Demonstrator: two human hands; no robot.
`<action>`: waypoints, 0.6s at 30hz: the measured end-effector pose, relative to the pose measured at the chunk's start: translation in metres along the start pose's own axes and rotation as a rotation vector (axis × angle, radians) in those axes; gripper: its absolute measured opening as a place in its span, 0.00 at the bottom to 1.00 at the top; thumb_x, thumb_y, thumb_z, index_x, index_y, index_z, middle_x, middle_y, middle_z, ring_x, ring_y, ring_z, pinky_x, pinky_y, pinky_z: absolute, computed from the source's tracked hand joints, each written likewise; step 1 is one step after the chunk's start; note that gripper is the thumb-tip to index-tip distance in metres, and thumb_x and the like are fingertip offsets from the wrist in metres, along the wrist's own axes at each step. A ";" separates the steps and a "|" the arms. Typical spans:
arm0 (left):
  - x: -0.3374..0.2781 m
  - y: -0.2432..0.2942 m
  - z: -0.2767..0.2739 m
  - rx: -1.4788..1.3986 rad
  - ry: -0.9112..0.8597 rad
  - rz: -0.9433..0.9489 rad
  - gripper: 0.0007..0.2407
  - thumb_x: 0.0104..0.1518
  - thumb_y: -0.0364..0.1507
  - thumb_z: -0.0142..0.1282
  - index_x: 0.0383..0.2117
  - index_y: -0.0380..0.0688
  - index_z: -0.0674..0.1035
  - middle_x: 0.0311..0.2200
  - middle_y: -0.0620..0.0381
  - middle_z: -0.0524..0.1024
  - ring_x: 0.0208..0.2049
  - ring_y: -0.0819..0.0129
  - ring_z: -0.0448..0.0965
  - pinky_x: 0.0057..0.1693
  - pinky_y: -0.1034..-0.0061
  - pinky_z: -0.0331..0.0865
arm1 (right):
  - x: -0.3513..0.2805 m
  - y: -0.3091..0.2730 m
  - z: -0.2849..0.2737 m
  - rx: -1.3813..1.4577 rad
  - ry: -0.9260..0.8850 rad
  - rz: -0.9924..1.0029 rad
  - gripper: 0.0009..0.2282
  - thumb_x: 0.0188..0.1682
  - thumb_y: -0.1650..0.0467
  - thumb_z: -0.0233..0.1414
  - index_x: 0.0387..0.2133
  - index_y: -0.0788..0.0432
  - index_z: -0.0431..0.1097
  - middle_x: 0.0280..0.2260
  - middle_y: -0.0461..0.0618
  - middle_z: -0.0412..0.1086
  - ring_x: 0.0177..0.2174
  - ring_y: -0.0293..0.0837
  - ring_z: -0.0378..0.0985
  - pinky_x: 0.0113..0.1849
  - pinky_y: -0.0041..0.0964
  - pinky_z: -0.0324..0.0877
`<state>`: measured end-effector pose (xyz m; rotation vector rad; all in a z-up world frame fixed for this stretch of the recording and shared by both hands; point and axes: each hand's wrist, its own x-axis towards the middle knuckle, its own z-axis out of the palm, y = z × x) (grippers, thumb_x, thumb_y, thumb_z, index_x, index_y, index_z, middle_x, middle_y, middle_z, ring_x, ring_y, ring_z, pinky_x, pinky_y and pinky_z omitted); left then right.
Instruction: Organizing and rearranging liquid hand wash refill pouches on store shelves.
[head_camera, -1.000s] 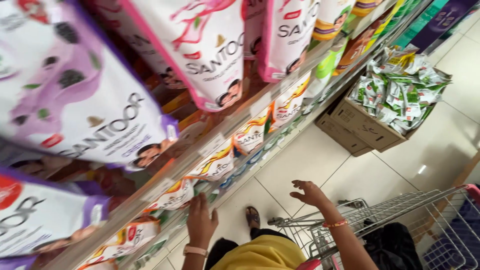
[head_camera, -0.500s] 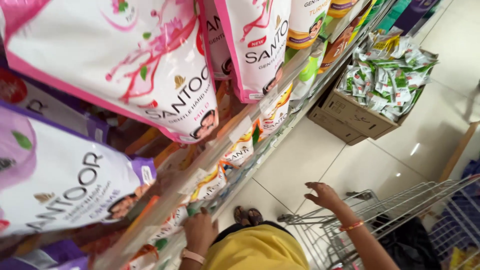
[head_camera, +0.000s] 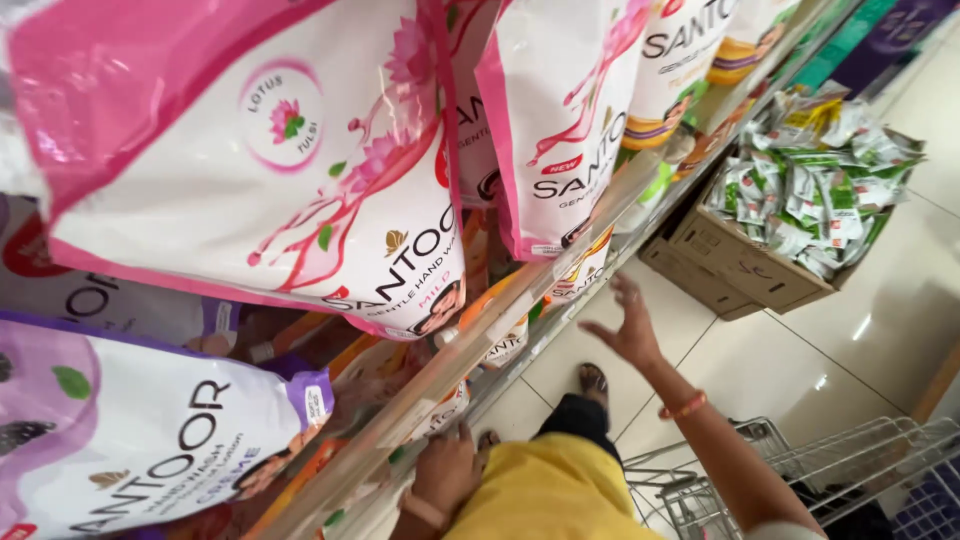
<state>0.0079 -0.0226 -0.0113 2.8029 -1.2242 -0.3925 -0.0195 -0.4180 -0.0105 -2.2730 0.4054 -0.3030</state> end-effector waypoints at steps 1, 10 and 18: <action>0.011 0.001 -0.006 -0.137 -0.092 -0.081 0.31 0.50 0.42 0.62 0.53 0.27 0.72 0.34 0.28 0.79 0.35 0.42 0.83 0.41 0.60 0.79 | 0.019 -0.004 -0.005 0.080 0.086 -0.051 0.44 0.34 0.65 0.70 0.64 0.64 0.52 0.61 0.61 0.59 0.57 0.55 0.67 0.55 0.49 0.67; 0.077 0.050 0.039 -0.122 -0.219 -0.696 0.28 0.48 0.55 0.58 0.38 0.40 0.83 0.37 0.40 0.81 0.39 0.44 0.82 0.48 0.45 0.72 | 0.095 0.030 -0.018 0.351 -0.119 -0.347 0.51 0.30 0.68 0.72 0.67 0.67 0.46 0.62 0.61 0.59 0.60 0.54 0.64 0.60 0.50 0.62; 0.123 0.092 0.064 -0.119 -0.006 -1.335 0.46 0.43 0.67 0.47 0.56 0.34 0.73 0.57 0.07 0.53 0.59 0.11 0.58 0.50 0.35 0.66 | 0.112 0.058 -0.021 0.154 -0.255 -0.586 0.41 0.33 0.70 0.72 0.61 0.68 0.56 0.55 0.64 0.66 0.53 0.54 0.71 0.52 0.47 0.68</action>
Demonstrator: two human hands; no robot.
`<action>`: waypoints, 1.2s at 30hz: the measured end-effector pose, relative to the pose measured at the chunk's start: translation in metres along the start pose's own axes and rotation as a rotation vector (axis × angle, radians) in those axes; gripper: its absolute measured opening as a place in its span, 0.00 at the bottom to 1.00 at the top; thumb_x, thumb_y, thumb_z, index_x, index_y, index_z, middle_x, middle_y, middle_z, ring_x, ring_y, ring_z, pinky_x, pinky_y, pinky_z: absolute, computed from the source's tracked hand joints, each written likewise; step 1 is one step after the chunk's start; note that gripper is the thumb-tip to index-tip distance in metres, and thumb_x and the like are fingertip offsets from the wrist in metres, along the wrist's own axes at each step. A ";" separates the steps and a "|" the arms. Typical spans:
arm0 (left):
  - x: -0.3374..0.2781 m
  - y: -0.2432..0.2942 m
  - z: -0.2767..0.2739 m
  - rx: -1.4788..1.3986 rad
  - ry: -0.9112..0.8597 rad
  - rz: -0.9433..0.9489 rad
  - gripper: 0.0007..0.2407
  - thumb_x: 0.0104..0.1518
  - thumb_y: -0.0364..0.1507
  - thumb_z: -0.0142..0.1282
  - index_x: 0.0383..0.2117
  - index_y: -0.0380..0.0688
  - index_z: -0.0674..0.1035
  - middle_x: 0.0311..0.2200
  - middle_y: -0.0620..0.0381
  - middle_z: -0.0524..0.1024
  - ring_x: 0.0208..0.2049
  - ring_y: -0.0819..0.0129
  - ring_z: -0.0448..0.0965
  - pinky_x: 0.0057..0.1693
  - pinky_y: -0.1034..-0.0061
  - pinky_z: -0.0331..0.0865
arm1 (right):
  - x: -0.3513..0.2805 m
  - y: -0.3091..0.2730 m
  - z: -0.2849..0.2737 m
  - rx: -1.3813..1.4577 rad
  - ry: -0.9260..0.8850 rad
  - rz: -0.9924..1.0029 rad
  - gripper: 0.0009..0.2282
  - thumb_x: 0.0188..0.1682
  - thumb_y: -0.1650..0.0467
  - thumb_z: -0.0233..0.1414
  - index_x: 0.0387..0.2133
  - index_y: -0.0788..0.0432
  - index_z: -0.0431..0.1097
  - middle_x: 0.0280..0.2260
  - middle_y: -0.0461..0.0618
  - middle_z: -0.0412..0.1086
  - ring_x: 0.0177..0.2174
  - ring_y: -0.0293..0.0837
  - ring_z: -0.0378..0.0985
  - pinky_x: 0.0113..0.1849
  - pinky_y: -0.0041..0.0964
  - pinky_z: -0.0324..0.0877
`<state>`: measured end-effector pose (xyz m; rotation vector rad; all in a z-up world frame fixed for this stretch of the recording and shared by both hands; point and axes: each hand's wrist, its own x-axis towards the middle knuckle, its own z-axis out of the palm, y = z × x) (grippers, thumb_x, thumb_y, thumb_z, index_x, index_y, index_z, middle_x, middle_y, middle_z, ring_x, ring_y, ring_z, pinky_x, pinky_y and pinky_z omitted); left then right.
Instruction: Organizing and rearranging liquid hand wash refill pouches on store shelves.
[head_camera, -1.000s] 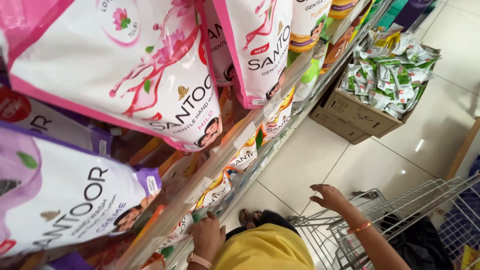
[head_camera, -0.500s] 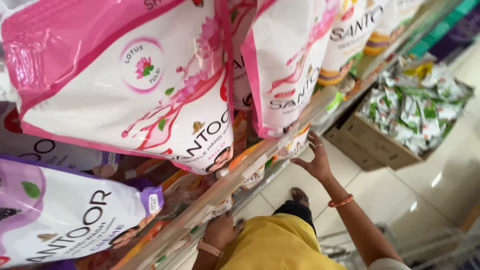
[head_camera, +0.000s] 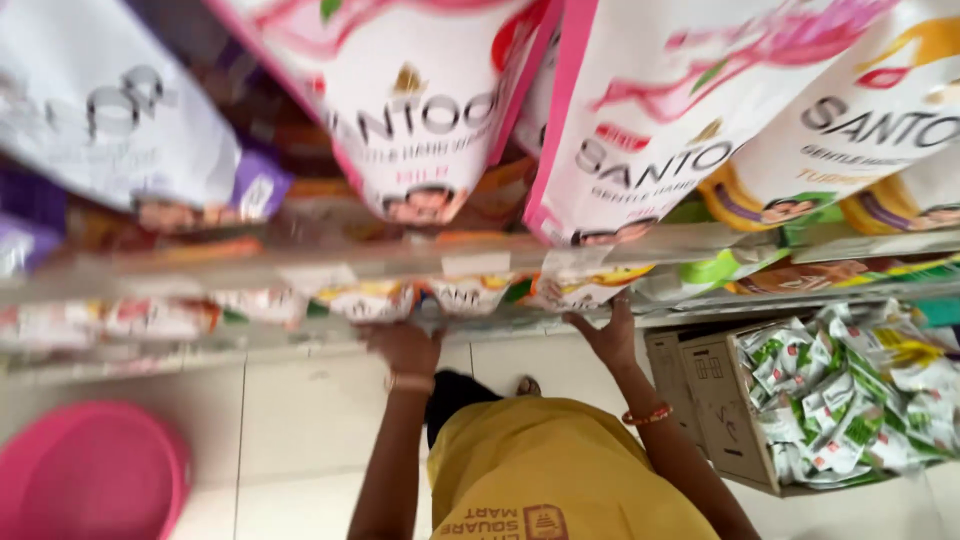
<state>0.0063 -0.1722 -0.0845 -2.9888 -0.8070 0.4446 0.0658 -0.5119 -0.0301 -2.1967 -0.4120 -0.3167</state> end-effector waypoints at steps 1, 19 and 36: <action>-0.002 0.006 -0.010 0.045 -0.024 -0.049 0.48 0.45 0.69 0.42 0.57 0.32 0.73 0.58 0.06 0.52 0.58 0.14 0.61 0.52 0.38 0.67 | -0.002 0.003 -0.002 0.038 -0.022 0.058 0.38 0.35 0.70 0.72 0.59 0.67 0.59 0.52 0.61 0.70 0.50 0.52 0.75 0.51 0.45 0.71; -0.031 0.019 -0.024 -0.255 0.313 -0.127 0.48 0.41 0.69 0.54 0.45 0.24 0.78 0.58 0.03 0.43 0.31 0.44 0.84 0.31 0.65 0.79 | 0.001 0.001 -0.001 0.163 0.077 0.135 0.35 0.40 0.69 0.69 0.58 0.71 0.59 0.48 0.62 0.72 0.47 0.52 0.75 0.51 0.43 0.70; -0.061 0.046 -0.023 -0.451 0.422 -0.216 0.37 0.47 0.61 0.60 0.42 0.31 0.79 0.69 0.22 0.47 0.42 0.40 0.82 0.38 0.55 0.80 | -0.007 0.021 -0.016 0.141 0.031 0.085 0.34 0.42 0.70 0.68 0.61 0.69 0.58 0.53 0.65 0.69 0.54 0.57 0.75 0.53 0.44 0.70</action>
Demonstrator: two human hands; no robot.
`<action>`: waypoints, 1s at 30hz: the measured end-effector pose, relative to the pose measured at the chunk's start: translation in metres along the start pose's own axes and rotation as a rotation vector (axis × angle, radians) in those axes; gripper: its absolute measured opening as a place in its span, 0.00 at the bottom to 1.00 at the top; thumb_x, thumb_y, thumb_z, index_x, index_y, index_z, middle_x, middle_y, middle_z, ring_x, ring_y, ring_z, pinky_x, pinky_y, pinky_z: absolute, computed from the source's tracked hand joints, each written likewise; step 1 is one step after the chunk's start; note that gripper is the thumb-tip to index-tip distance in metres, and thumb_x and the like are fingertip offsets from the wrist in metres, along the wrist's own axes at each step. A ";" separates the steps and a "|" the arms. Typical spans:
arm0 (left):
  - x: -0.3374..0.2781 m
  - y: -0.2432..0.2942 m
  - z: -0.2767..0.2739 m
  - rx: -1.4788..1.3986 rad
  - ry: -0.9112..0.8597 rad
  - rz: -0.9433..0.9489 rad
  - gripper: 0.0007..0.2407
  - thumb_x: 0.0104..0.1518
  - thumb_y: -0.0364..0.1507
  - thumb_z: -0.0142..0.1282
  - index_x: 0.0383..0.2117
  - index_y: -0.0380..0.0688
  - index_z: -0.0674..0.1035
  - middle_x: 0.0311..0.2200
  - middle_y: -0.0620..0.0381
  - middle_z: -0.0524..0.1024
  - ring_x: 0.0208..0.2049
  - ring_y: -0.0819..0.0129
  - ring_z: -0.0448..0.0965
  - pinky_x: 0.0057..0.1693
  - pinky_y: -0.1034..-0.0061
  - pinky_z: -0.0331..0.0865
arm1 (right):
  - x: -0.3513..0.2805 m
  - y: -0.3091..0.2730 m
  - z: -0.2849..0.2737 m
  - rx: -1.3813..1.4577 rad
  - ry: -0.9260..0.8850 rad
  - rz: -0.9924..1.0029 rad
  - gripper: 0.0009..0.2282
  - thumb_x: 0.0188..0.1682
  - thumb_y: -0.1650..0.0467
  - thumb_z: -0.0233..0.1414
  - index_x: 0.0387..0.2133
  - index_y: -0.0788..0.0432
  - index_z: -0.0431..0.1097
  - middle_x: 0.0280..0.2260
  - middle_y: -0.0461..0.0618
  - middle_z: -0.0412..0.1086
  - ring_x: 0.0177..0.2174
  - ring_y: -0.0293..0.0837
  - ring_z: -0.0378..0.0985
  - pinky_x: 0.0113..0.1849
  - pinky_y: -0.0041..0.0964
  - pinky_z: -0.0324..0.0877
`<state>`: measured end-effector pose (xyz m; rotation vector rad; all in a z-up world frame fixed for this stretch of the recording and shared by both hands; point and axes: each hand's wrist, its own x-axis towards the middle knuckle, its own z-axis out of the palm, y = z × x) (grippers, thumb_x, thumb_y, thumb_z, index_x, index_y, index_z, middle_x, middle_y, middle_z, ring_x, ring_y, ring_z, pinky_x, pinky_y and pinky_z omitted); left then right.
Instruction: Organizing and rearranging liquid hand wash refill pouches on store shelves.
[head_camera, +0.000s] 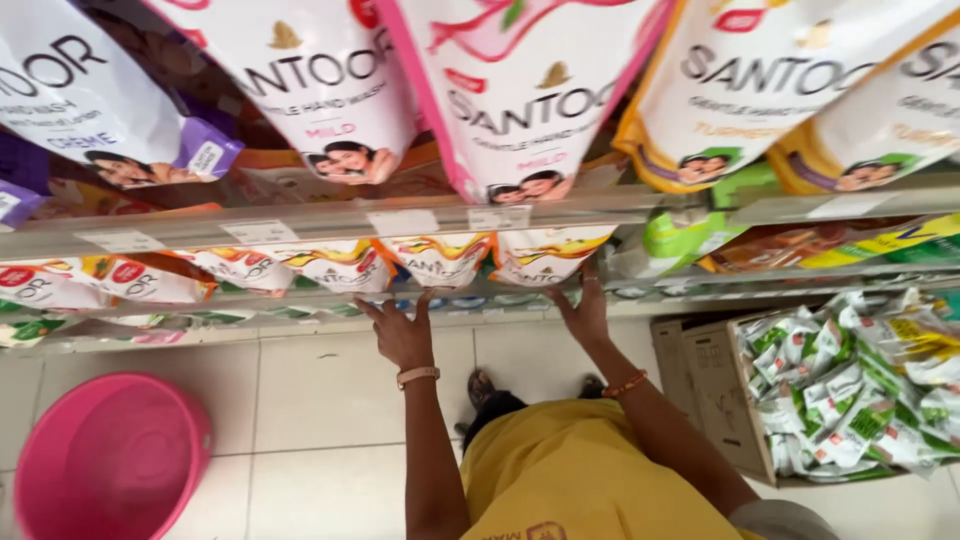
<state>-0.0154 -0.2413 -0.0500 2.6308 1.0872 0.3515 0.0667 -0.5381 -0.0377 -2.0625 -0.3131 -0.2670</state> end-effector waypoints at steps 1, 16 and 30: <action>-0.013 0.007 0.007 -0.092 0.062 -0.021 0.31 0.50 0.56 0.62 0.40 0.33 0.79 0.66 0.24 0.54 0.44 0.40 0.81 0.37 0.56 0.79 | -0.004 0.001 -0.009 -0.039 -0.043 0.015 0.34 0.43 0.70 0.66 0.62 0.68 0.57 0.53 0.65 0.69 0.53 0.58 0.74 0.52 0.45 0.70; -0.208 0.218 0.048 -0.864 0.039 0.417 0.09 0.57 0.22 0.61 0.43 0.39 0.79 0.42 0.45 0.80 0.43 0.46 0.81 0.49 0.61 0.76 | -0.036 0.088 -0.184 0.034 -0.162 -0.019 0.19 0.49 0.73 0.62 0.53 0.65 0.69 0.52 0.59 0.72 0.50 0.51 0.78 0.50 0.41 0.77; -0.170 0.296 0.076 -1.159 -0.137 0.520 0.39 0.51 0.32 0.72 0.68 0.33 0.59 0.66 0.38 0.65 0.67 0.47 0.68 0.69 0.61 0.64 | 0.003 0.109 -0.179 -0.012 -0.096 -0.200 0.44 0.45 0.71 0.64 0.69 0.73 0.39 0.66 0.75 0.47 0.65 0.68 0.53 0.63 0.55 0.55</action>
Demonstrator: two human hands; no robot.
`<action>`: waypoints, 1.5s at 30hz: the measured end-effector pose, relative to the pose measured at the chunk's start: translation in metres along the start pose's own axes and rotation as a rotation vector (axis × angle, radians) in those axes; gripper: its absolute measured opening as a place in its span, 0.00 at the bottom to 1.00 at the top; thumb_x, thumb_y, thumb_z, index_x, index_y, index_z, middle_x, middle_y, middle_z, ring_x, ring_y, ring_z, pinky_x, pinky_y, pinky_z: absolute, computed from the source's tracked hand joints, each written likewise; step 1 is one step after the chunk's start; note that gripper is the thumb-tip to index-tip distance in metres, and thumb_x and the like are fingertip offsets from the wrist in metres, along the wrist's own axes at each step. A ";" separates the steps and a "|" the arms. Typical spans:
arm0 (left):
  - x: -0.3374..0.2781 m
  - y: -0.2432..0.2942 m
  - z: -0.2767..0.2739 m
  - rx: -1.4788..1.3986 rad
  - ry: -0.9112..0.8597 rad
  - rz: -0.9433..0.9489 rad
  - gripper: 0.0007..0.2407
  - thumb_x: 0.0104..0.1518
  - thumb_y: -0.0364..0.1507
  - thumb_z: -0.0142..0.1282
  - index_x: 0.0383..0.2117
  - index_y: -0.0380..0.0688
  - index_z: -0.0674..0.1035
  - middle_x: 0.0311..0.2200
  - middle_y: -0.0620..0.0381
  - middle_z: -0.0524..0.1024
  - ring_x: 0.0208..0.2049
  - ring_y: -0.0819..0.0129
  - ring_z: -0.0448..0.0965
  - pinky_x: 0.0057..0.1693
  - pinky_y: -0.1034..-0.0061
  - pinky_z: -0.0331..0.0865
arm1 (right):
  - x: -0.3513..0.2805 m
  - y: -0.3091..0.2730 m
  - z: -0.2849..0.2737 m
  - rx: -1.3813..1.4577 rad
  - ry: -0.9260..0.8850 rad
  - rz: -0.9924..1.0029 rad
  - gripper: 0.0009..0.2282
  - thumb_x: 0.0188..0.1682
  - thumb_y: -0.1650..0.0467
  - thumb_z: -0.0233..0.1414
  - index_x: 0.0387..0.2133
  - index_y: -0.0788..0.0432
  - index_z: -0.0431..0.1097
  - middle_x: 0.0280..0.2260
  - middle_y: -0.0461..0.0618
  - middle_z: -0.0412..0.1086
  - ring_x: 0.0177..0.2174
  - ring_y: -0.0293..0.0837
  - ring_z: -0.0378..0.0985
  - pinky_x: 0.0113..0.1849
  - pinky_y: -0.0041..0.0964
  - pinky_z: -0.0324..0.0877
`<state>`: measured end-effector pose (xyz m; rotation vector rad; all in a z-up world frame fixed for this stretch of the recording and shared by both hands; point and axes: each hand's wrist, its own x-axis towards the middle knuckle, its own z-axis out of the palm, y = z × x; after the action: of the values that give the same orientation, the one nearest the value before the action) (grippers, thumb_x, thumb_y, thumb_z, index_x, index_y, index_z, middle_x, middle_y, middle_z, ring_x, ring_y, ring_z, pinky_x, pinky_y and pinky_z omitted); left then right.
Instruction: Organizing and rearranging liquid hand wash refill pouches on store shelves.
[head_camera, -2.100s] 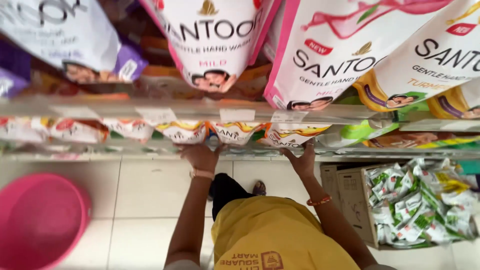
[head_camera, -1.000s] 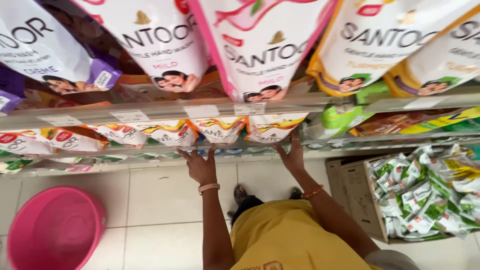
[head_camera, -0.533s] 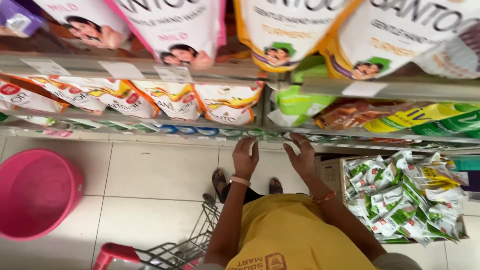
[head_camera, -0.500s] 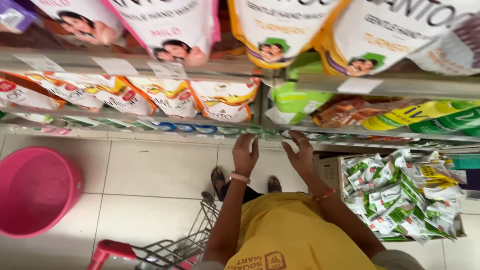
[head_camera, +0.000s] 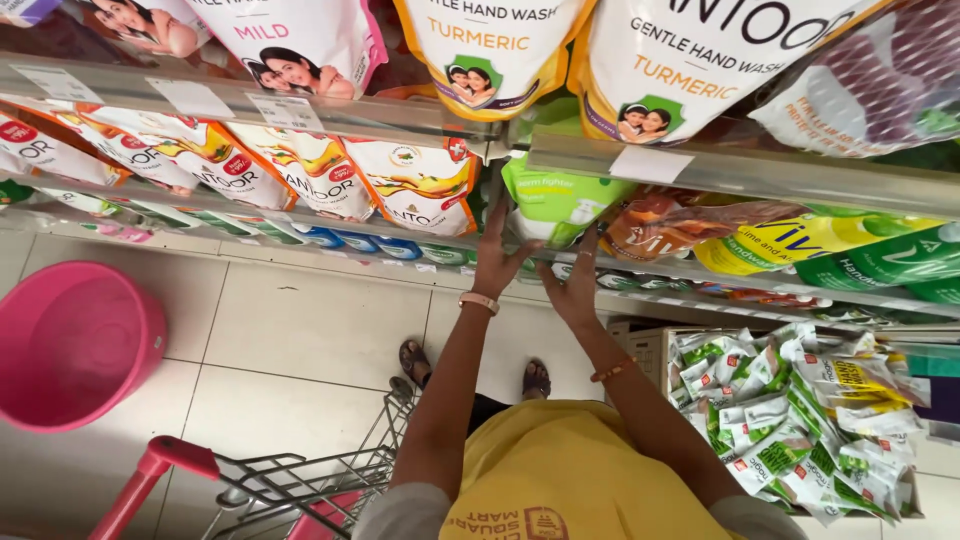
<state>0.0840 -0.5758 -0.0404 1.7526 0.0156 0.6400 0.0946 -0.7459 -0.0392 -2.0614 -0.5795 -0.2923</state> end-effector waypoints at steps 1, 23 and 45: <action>0.005 0.008 0.000 -0.003 -0.002 -0.040 0.40 0.47 0.33 0.74 0.67 0.33 0.62 0.64 0.39 0.68 0.65 0.49 0.70 0.68 0.62 0.65 | 0.005 0.001 0.001 0.000 0.003 0.001 0.45 0.44 0.71 0.65 0.69 0.73 0.39 0.66 0.75 0.47 0.65 0.69 0.53 0.63 0.55 0.55; -0.021 0.013 0.025 0.298 0.261 0.048 0.34 0.51 0.29 0.71 0.63 0.30 0.65 0.62 0.32 0.65 0.63 0.39 0.64 0.67 0.56 0.60 | 0.001 0.000 -0.030 0.378 -0.027 0.054 0.39 0.46 0.79 0.60 0.69 0.67 0.44 0.66 0.69 0.45 0.64 0.63 0.57 0.62 0.53 0.63; -0.031 0.036 0.140 0.004 -0.243 0.071 0.34 0.64 0.35 0.56 0.71 0.31 0.52 0.67 0.27 0.59 0.68 0.35 0.62 0.69 0.56 0.63 | 0.001 0.063 -0.112 -0.004 0.425 0.180 0.43 0.36 0.71 0.73 0.63 0.65 0.52 0.62 0.63 0.52 0.60 0.55 0.63 0.57 0.49 0.67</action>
<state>0.1054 -0.7227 -0.0399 1.8315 -0.2148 0.4744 0.1297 -0.8686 -0.0260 -1.9587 -0.1343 -0.6047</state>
